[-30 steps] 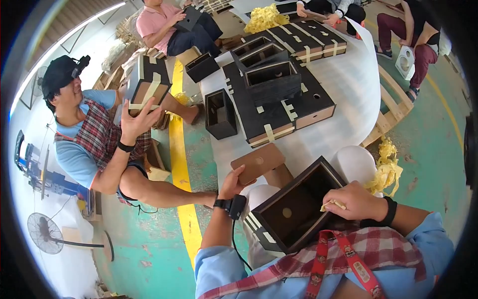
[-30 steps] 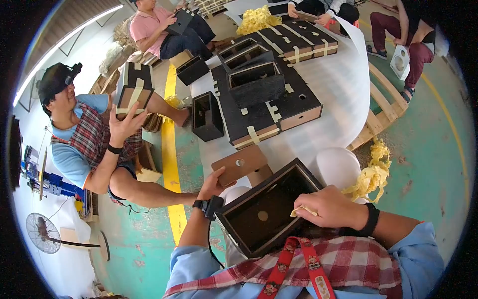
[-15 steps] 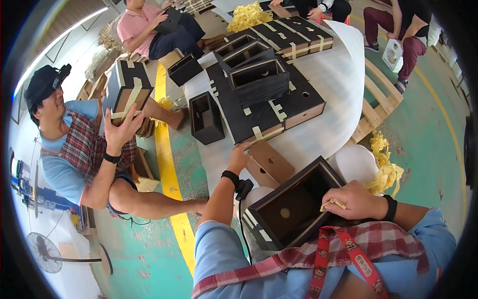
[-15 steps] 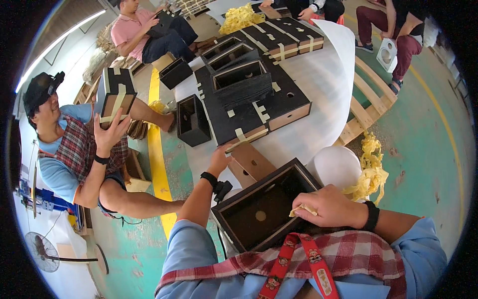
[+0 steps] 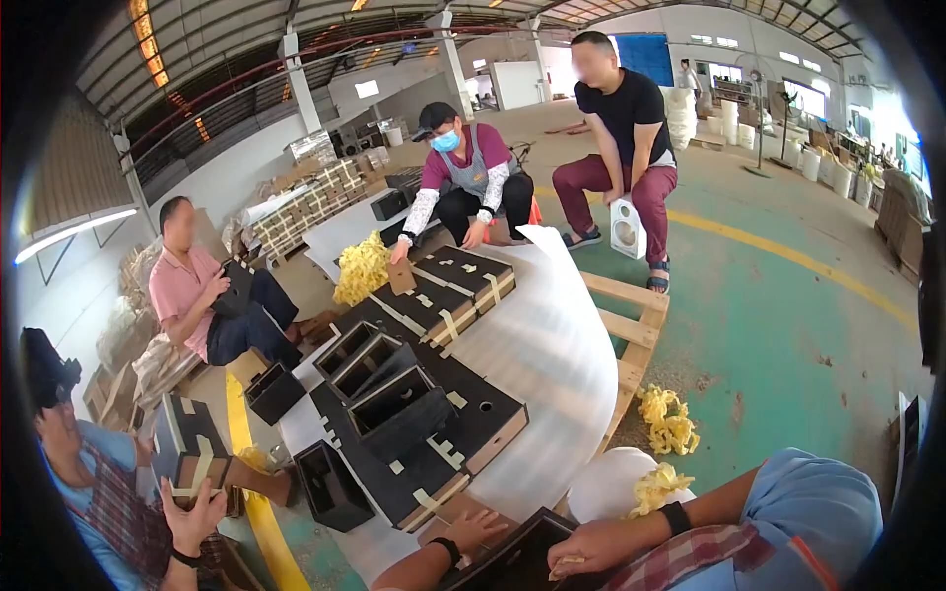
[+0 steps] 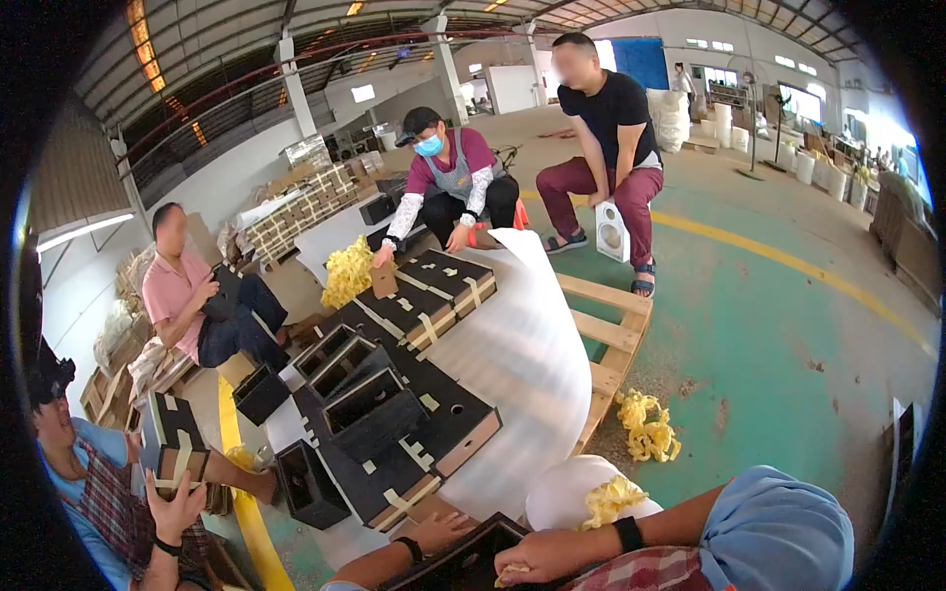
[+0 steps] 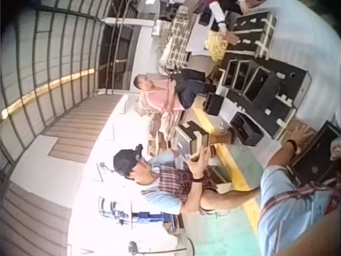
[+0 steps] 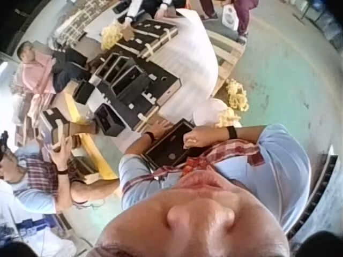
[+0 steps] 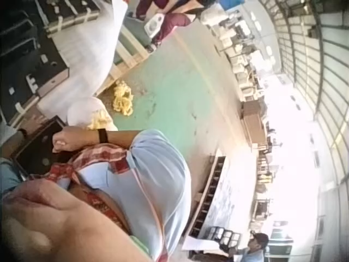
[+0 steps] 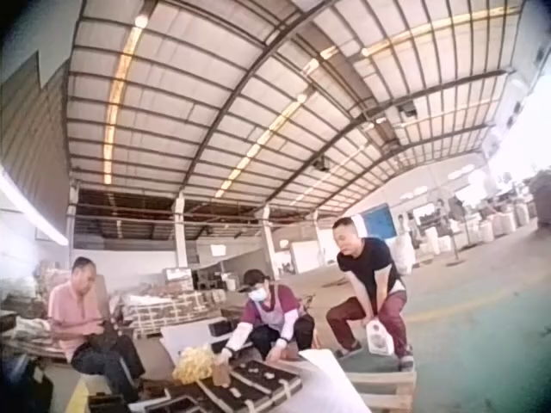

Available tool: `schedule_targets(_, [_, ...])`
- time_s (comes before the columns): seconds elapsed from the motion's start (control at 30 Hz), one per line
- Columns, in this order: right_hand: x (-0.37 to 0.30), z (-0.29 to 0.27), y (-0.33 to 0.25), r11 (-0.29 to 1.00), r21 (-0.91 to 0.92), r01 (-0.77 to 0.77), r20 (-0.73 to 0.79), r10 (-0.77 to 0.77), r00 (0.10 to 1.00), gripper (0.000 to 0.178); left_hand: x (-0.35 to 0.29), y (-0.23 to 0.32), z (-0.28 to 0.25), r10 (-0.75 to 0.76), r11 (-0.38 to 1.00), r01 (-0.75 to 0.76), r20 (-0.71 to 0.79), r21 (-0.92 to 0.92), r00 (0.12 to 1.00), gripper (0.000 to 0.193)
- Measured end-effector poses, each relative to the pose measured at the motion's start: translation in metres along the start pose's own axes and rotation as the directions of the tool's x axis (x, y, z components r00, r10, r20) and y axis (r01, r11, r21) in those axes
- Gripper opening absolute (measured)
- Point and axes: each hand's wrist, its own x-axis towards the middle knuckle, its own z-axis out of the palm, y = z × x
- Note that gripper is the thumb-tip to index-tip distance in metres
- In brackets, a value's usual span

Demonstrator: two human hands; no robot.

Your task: Assemble small black boxes with yellow foam padding and tape.

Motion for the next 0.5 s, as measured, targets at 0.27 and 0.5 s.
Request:
schedule_targets(0.27, [0.002, -0.007, 0.015, 0.979, 0.156, 0.13, -0.151, -0.106, 0.983, 0.03, 0.034, -0.006, -0.022, -0.041, 0.993, 0.053, 0.113, -0.103, 0.993, 0.058])
schedule_targets(0.5, [-0.001, 0.002, 0.016, 0.978, 0.151, 0.143, -0.127, -0.124, 0.984, 0.032, 0.034, 0.004, 0.015, -0.128, 0.945, 0.13, 0.026, -0.302, 0.991, 0.107])
